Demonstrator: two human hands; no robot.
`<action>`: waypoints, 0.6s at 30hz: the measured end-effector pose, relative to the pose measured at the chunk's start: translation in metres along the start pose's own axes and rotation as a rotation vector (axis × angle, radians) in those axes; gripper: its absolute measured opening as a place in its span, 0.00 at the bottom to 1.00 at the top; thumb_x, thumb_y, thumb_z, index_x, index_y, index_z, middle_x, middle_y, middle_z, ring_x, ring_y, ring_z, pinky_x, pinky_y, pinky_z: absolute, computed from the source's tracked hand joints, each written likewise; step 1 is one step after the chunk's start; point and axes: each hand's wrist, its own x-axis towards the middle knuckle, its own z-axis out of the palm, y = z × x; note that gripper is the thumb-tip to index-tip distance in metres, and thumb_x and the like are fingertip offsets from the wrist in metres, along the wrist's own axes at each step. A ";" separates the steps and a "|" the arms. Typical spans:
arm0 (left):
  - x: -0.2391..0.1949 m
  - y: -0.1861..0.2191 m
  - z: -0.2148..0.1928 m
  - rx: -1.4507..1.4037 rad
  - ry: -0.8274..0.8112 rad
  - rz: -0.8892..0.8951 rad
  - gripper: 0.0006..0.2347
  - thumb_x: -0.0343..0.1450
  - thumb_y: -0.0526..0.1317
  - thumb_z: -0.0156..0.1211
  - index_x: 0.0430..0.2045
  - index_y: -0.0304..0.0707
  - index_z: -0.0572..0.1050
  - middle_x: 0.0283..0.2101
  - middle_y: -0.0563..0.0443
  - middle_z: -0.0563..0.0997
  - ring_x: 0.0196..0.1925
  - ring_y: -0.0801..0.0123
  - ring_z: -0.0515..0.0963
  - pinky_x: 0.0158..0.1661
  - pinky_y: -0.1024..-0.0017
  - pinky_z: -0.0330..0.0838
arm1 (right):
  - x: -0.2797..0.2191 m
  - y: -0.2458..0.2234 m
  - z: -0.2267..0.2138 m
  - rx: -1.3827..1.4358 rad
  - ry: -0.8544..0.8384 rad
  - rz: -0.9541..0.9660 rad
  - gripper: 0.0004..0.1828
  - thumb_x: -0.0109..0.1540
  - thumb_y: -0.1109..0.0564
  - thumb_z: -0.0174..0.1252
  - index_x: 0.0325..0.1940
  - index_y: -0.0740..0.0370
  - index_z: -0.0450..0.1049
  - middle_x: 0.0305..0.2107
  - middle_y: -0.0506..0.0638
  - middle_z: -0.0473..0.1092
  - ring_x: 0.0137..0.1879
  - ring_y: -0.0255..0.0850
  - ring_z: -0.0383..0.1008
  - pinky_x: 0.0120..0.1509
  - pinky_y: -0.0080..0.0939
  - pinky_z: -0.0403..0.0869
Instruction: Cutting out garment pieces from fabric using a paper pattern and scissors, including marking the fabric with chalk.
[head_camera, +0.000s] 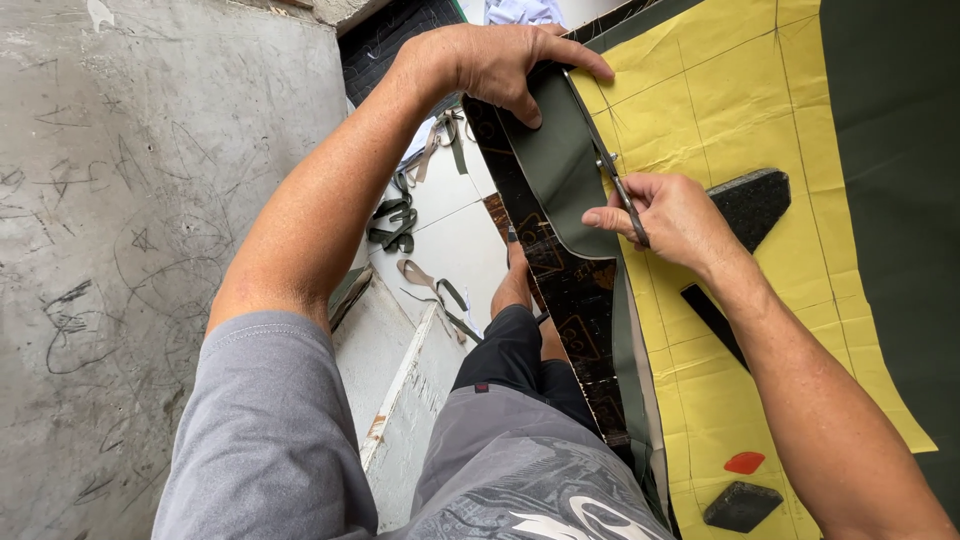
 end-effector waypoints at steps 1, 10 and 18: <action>0.001 -0.003 0.002 -0.002 -0.001 0.001 0.37 0.60 0.34 0.67 0.66 0.69 0.66 0.61 0.48 0.66 0.59 0.60 0.71 0.54 0.70 0.67 | 0.001 0.004 0.002 0.000 0.000 0.002 0.27 0.57 0.38 0.72 0.22 0.55 0.66 0.12 0.42 0.53 0.22 0.32 0.52 0.31 0.33 0.54; 0.000 -0.014 0.005 0.027 0.037 0.073 0.38 0.59 0.35 0.69 0.68 0.64 0.64 0.66 0.47 0.65 0.66 0.55 0.66 0.59 0.63 0.63 | -0.008 -0.017 -0.009 -0.014 -0.052 0.050 0.22 0.57 0.39 0.73 0.27 0.56 0.73 0.15 0.43 0.56 0.23 0.33 0.59 0.33 0.34 0.57; -0.012 -0.014 0.016 -0.038 0.213 0.149 0.48 0.60 0.30 0.73 0.74 0.54 0.46 0.74 0.40 0.55 0.75 0.48 0.59 0.71 0.61 0.54 | -0.006 -0.025 -0.002 -0.006 -0.015 0.044 0.24 0.60 0.37 0.70 0.26 0.55 0.71 0.13 0.45 0.64 0.23 0.32 0.63 0.35 0.34 0.62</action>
